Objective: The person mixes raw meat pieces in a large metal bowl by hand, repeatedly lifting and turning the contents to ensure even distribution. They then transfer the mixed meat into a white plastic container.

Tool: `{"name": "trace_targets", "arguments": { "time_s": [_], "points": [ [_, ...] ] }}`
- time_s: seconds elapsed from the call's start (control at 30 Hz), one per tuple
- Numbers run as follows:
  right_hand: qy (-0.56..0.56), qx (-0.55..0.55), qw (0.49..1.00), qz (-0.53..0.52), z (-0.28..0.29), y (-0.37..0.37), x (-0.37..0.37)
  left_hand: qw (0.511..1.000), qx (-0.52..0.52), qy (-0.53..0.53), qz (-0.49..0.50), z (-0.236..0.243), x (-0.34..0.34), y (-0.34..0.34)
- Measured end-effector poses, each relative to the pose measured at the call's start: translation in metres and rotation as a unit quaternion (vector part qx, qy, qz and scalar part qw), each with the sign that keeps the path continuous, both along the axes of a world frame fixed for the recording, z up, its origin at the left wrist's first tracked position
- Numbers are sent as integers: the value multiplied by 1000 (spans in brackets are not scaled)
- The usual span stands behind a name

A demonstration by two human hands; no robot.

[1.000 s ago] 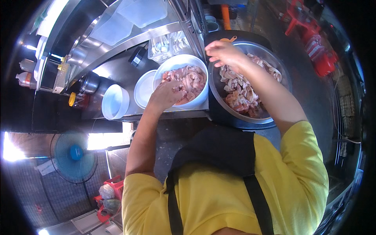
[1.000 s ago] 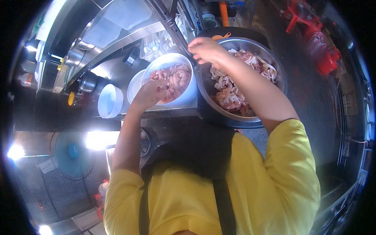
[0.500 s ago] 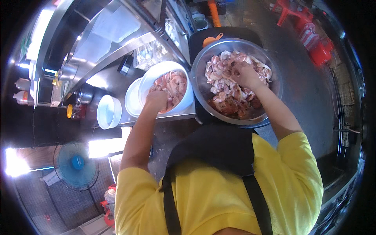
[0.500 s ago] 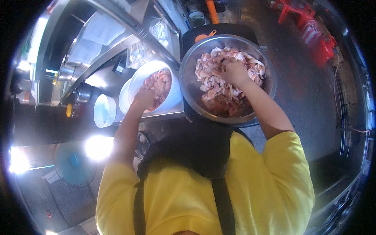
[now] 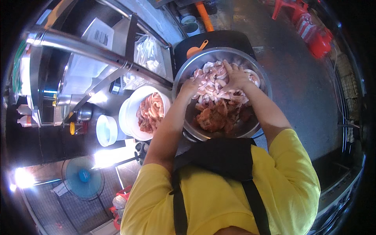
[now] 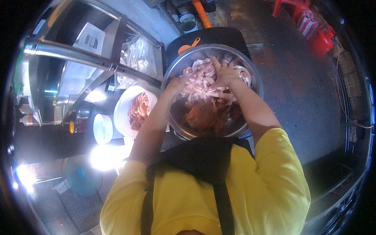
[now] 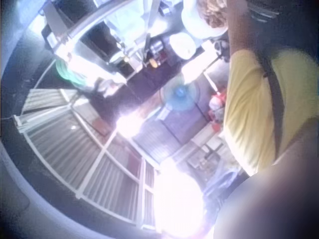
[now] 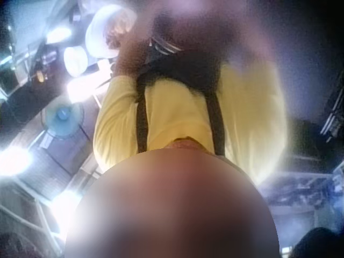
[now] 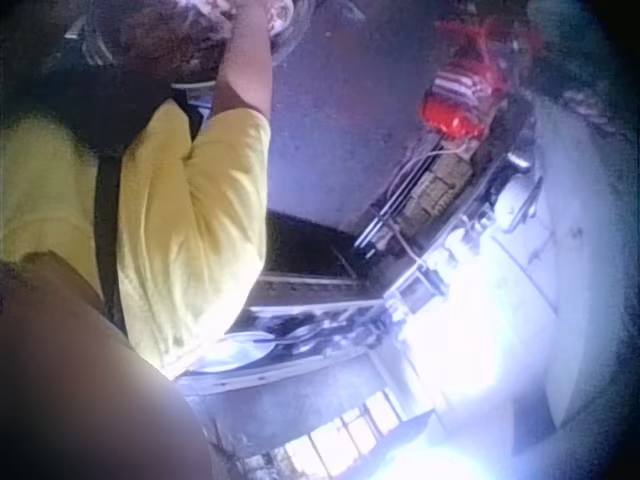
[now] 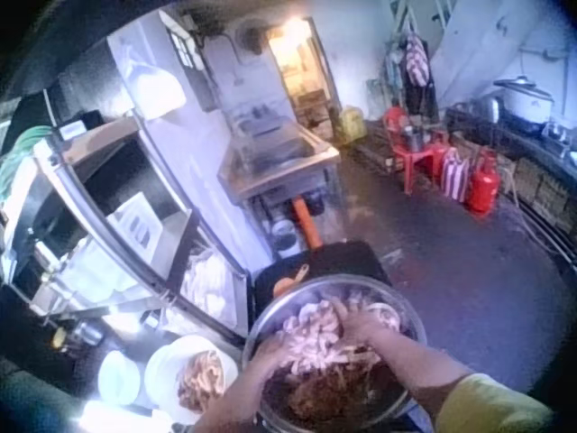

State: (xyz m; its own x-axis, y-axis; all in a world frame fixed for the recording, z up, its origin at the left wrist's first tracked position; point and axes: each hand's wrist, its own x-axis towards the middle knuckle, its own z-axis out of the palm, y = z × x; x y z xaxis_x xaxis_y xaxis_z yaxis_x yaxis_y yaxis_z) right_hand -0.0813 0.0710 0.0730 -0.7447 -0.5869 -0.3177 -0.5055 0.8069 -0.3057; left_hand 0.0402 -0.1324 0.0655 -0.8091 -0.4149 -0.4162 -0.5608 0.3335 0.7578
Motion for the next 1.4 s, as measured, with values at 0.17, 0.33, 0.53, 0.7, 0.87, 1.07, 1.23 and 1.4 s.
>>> {"name": "trace_targets", "arguments": {
  "time_s": [0.17, 0.33, 0.53, 0.7, 0.87, 1.07, 1.23, 1.4],
  "points": [
    [-60, -89, 994, 4, -20, 6, -11, 922, 331, 33, 200, -64, -23, 18],
    [-91, -239, 964, 78, -44, 2, 1, 875, 456, 54, 154, -92, -5, 32],
    [-176, -413, 893, 39, -31, 0, 37, 840, 522, 136, 61, -115, 20, 23],
    [-202, -470, 859, 11, 21, 9, 60, 799, 551, 234, 63, -19, 33, 51],
    [-44, -524, 850, 41, 95, 5, 86, 814, 509, 279, 23, 66, 50, 39],
    [12, -574, 812, 103, 198, -27, 110, 833, 390, 391, -7, 192, 83, 24],
    [-113, -585, 793, 131, 283, -68, 160, 816, 360, 451, -28, 251, 126, -39],
    [35, -645, 738, 194, 246, -143, 179, 818, 370, 441, -11, 258, 179, -88]
  ]
}}
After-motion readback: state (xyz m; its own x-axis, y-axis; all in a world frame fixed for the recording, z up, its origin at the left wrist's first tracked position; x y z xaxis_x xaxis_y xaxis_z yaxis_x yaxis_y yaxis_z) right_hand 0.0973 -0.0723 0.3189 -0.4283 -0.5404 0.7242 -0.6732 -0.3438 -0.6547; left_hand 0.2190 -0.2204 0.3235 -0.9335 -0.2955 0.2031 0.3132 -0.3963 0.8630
